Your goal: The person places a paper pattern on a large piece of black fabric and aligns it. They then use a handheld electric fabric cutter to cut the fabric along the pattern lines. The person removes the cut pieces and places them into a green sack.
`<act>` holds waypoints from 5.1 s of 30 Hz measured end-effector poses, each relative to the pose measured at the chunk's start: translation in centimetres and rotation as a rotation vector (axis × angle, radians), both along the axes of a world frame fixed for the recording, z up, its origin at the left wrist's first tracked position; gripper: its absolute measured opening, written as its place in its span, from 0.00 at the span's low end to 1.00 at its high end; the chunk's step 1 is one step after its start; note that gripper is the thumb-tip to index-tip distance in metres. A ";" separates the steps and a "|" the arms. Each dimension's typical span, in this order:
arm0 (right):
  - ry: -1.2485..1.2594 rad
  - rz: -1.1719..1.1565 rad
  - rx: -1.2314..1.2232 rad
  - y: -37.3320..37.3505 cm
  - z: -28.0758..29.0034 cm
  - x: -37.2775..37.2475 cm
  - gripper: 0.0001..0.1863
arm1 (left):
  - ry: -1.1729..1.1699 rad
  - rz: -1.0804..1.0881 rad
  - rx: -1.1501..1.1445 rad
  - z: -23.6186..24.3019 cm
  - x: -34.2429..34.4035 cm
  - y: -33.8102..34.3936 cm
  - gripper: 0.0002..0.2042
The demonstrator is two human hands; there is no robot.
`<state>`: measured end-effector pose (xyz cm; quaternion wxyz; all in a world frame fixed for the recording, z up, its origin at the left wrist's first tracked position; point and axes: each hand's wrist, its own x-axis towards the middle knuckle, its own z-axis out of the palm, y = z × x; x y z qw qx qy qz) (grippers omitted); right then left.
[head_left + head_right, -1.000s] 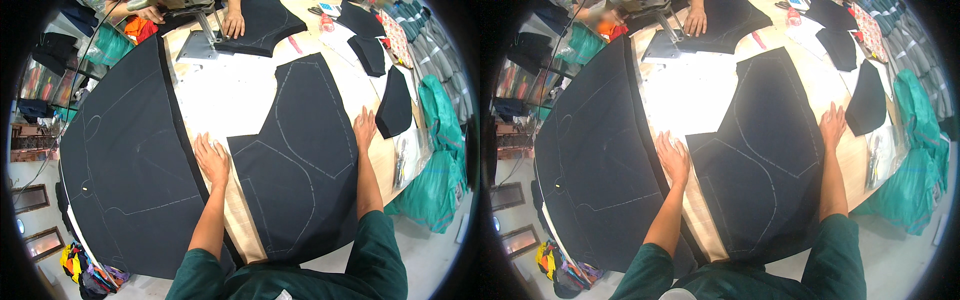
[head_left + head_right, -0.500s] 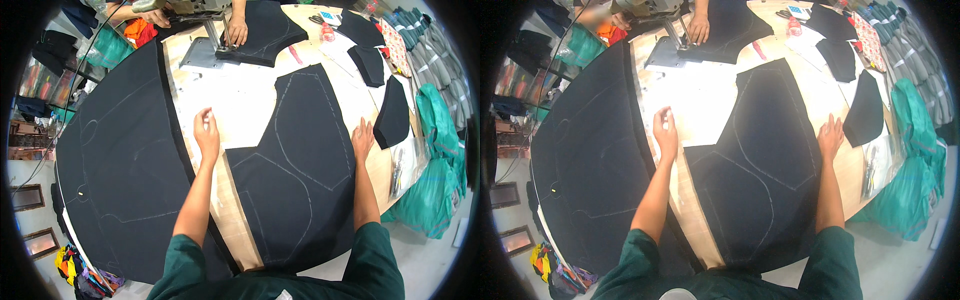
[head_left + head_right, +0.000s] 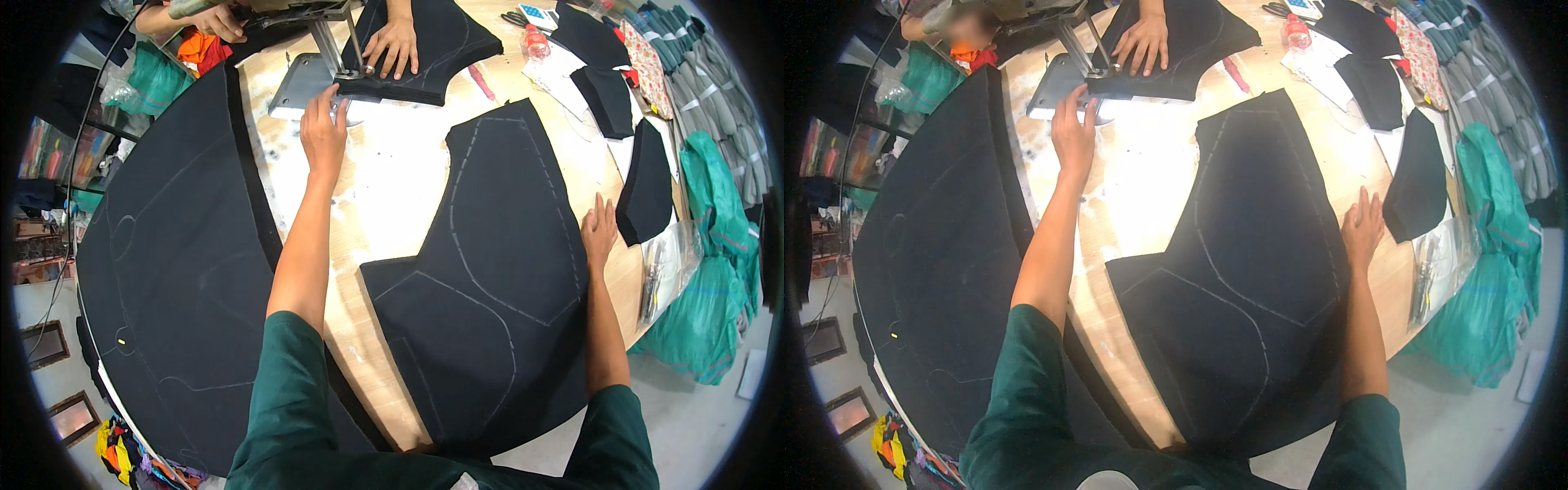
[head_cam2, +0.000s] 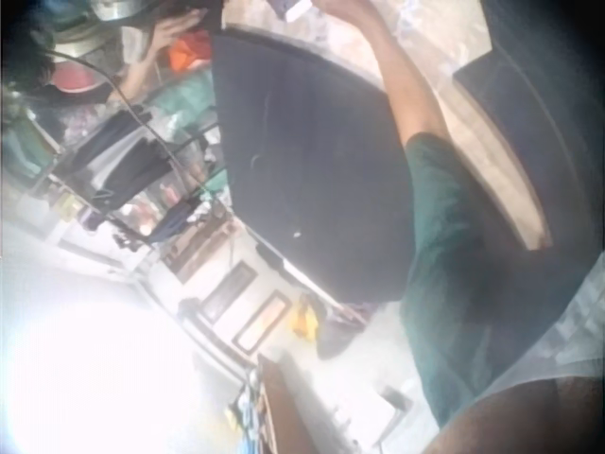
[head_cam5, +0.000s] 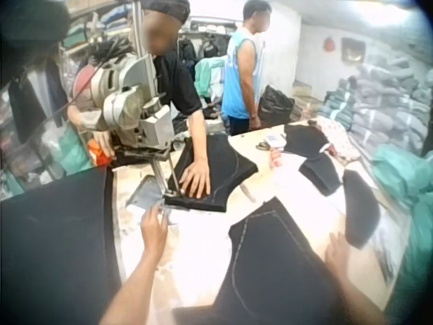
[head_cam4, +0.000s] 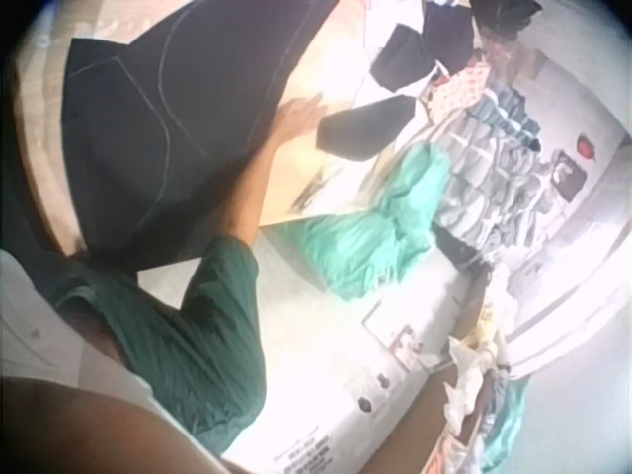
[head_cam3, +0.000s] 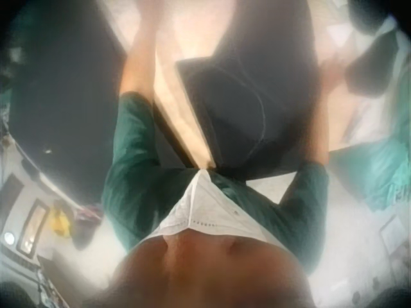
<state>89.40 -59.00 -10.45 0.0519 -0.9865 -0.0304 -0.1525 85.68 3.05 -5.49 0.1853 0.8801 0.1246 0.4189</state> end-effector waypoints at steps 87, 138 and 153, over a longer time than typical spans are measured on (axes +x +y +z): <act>-0.024 0.055 0.024 -0.6 0.1 0.3 0.29 | 0.092 0.355 0.092 -3.3 1.4 3.4 0.10; 0.011 -0.057 0.074 1.6 1.6 -0.8 0.29 | 0.271 0.244 -0.280 1.8 -16.0 -3.8 0.12; 0.000 -0.019 0.041 0.8 0.8 -0.2 0.29 | 0.073 0.072 -0.931 -0.7 1.8 4.9 0.26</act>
